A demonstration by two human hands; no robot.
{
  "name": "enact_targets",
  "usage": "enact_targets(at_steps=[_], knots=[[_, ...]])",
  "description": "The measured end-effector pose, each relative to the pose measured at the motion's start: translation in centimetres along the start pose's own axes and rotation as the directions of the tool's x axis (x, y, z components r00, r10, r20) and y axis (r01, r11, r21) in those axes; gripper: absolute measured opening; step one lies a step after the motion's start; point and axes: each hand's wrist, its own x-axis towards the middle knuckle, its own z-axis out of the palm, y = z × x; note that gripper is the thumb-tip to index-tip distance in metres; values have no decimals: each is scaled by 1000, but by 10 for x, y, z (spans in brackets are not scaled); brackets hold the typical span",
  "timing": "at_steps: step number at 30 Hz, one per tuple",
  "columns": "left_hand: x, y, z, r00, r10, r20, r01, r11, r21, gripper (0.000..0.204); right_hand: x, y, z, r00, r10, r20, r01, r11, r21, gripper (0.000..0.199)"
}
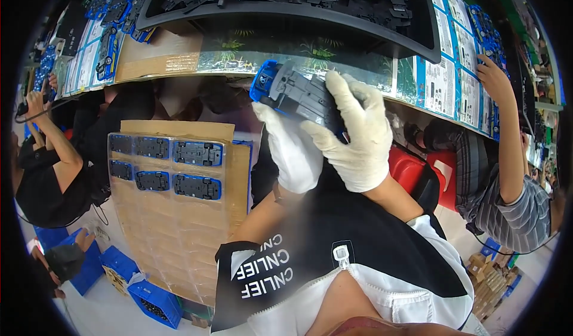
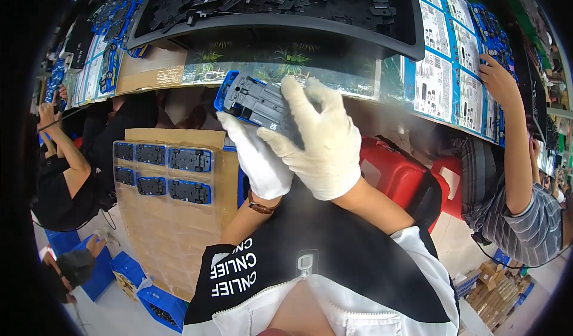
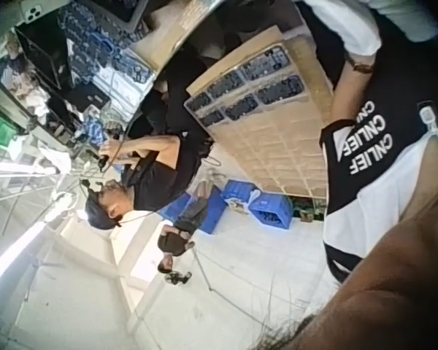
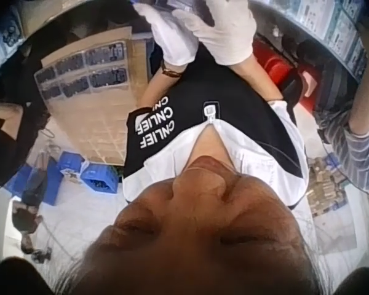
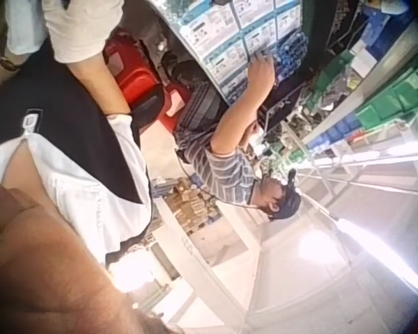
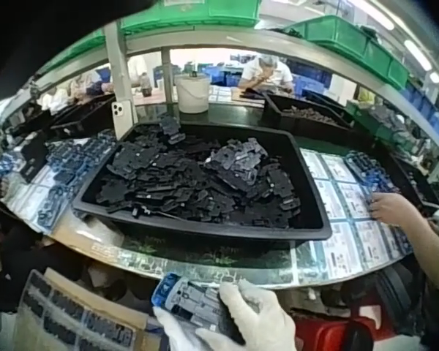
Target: The person assembles toy cars by taking chassis plates from a bin, snapping them onto car bodies by hand, and placing the assembled cars onto a plastic packaging tray.
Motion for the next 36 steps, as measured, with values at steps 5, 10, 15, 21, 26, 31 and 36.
enact_targets(at_steps=[5, 10, 15, 21, 26, 31, 36], knots=[[-6, 2, 7, 997, -66, -41, 71, 990, 119, 74, 3, -4, 11, 999, -35, 20, 37, 995, -95, 70], [-7, 4, 12, 998, -56, -4, 56, 997, -59, 75, 3, 3, 16, 980, -192, -57, 185, 977, -109, 63], [-6, -2, 7, 995, -87, -52, 91, 993, 74, 67, 4, -2, 15, 991, -132, 6, 132, 984, -118, 57], [6, 11, -1, 978, -16, -208, 49, 986, 158, 47, 5, 6, 4, 973, -229, 29, 216, 948, 233, 47], [7, 10, -14, 981, 4, -193, 0, 1000, 20, 47, -9, 18, -4, 904, 333, 268, -402, 450, 798, 40], [-9, 5, -10, 971, 52, -232, -41, 998, 54, 45, -22, 12, 16, 814, 275, 512, -576, 268, 772, 48], [-23, -2, -24, 961, 52, -273, -22, 994, 111, 42, -40, 23, 24, 802, 236, 549, -595, 236, 768, 43]])
